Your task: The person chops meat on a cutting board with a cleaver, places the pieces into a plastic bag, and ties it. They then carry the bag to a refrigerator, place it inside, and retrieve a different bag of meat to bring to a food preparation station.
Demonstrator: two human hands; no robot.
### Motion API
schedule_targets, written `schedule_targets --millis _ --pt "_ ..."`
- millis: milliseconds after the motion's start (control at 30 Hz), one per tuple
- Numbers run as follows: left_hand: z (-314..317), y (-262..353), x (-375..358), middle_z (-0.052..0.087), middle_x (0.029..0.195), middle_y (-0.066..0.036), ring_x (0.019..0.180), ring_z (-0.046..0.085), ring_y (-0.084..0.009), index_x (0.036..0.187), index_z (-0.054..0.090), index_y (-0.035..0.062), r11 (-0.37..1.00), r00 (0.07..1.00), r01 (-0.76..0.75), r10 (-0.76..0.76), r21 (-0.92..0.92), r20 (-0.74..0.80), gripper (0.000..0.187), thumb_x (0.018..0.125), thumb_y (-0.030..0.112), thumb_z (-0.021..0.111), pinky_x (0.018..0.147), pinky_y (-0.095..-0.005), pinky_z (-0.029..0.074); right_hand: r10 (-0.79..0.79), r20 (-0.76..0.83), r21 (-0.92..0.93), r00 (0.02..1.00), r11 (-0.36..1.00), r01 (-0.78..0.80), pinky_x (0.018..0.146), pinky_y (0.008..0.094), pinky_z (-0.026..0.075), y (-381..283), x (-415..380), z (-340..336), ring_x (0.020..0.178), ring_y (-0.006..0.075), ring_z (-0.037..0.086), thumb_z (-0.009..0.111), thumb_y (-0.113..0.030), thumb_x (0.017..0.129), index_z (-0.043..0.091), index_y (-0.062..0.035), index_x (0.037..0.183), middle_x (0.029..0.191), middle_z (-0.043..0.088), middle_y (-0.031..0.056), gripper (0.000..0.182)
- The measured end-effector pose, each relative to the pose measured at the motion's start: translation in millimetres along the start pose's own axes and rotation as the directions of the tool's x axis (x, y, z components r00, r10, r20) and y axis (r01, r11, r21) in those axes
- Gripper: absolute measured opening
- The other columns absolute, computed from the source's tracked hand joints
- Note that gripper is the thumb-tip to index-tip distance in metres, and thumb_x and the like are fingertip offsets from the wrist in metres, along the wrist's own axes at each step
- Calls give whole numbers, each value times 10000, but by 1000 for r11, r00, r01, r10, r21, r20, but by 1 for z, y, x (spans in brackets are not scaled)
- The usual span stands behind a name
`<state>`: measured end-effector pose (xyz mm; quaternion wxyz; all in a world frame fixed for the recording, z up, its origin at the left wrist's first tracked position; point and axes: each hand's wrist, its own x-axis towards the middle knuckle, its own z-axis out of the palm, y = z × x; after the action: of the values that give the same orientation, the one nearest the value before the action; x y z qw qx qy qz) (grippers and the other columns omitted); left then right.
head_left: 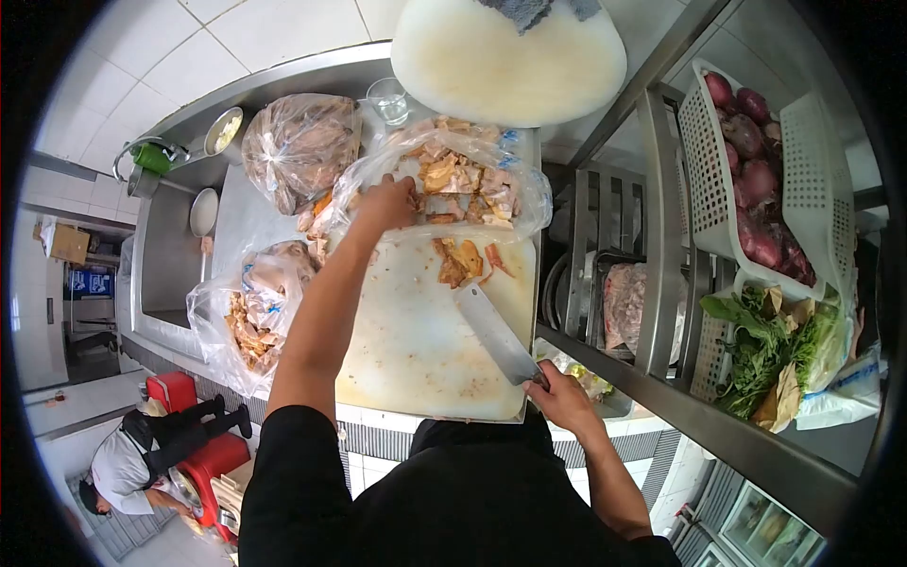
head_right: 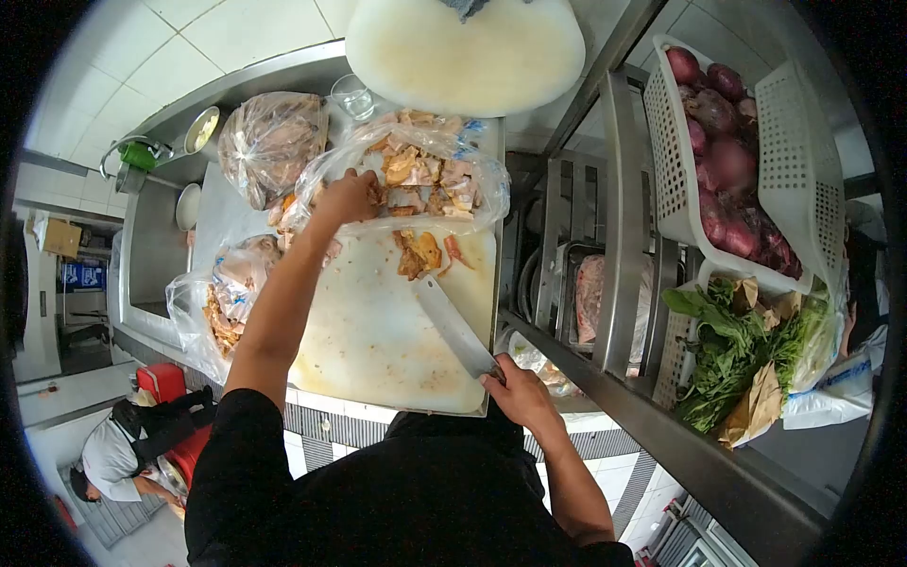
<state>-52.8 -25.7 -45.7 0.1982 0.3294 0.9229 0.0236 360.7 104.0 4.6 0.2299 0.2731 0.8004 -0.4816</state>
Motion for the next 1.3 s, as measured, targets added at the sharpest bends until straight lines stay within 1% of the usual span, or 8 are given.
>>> schedule_targets --millis 133,300,400,467,633,967,1167,1300 --pt "23 -3 -5 597 1024 -229 879 643 -394 1013 609 99 999 926 -10 29 52 -377 203 816 137 584 759 -494 520 -4 -10 -10 1000 1000 4 801 460 491 5 0 3 949 414 649 602 -336 916 506 -56 1196 948 674 238 407" --pt "12 -22 6 607 909 -215 874 612 -409 948 607 88 970 897 -72 -39 -234 -440 153 795 94 597 749 -493 495 -29 -54 12 998 999 29 807 455 492 8 -1 8 953 406 651 593 -353 920 510 -52 1187 958 678 227 411" --pt "-35 3 -28 596 875 -193 834 576 -409 923 597 72 852 820 -323 34 -412 -571 136 791 84 631 734 -472 461 28 -21 -15 999 999 -28 796 458 493 7 -1 7 944 387 651 583 -362 926 518 -50 1129 972 681 191 378" --pt "-35 20 -60 590 868 -196 828 567 -410 923 598 67 869 745 -403 131 -286 -654 104 828 108 614 726 -476 457 -4 -62 -34 998 999 2 790 460 495 19 5 18 945 381 651 578 -367 927 518 -58 1120 978 680 184 370" --pt "28 46 -182 594 937 -207 823 602 -413 940 624 86 928 932 -296 229 -225 -281 155 818 175 661 673 -490 506 -125 -175 -161 977 982 97 811 486 501 18 -10 39 964 387 645 544 -355 934 500 -69 1136 1008 673 177 353" --pt "108 42 -281 407 1417 -190 1266 389 -430 1323 505 95 954 772 -287 281 82 -571 640 771 349 706 1069 -631 236 -93 -407 -141 909 989 38 776 533 492 -6 -55 91 945 442 623 486 -285 954 421 -34 1132 986 645 259 314" --pt "134 25 -263 479 1337 -216 1227 421 -430 1246 576 62 898 739 -440 342 -30 -580 498 818 295 676 1070 -561 298 -156 -505 -155 849 984 88 776 533 492 0 -53 95 925 446 626 508 -271 944 434 -7 1103 967 650 250 317" --pt "145 49 -285 527 1209 -225 1146 465 -406 1184 597 1 933 752 -343 205 -107 -627 427 831 234 659 1011 -510 357 -204 -504 -192 839 974 121 799 528 489 0 -46 94 934 448 624 519 -279 934 459 -9 1120 968 650 260 333"
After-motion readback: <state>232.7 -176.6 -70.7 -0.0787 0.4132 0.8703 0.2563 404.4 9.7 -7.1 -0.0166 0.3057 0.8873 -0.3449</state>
